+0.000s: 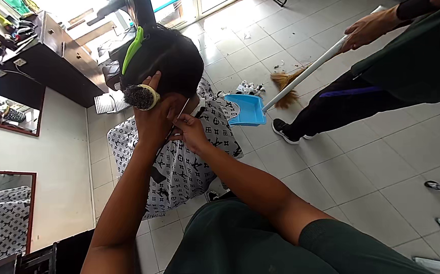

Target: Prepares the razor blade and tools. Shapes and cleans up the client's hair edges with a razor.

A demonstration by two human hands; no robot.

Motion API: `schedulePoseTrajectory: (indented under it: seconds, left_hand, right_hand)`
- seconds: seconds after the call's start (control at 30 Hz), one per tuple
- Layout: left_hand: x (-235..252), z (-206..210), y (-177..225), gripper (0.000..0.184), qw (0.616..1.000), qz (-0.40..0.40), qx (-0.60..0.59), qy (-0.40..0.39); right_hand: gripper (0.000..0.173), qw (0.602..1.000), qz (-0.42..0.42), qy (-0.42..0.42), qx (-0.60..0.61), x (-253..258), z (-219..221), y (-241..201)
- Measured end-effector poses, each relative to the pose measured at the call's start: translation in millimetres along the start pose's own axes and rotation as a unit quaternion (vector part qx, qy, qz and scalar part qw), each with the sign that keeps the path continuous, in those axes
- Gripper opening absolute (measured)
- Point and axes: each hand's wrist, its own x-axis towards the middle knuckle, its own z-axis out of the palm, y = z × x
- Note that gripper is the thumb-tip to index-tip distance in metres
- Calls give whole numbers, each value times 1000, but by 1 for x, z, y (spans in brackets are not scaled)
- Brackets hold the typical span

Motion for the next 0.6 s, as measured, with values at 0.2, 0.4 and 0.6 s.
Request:
schedulePoseTrajectory:
  seconds: [0.2, 0.4, 0.6]
  left_hand:
    - [0, -1, 1, 20, 1000, -1, -4, -2]
    - [0, 1, -1, 20, 1000, 3, -1, 6]
    - [0, -2, 2, 20, 1000, -5, 5, -15]
  right_hand:
    - [7, 999, 25, 7, 27, 2, -5, 1]
    - [6, 1000, -2, -7, 7, 1, -2, 3]
    - [6, 998, 25, 11, 54, 3, -8, 2]
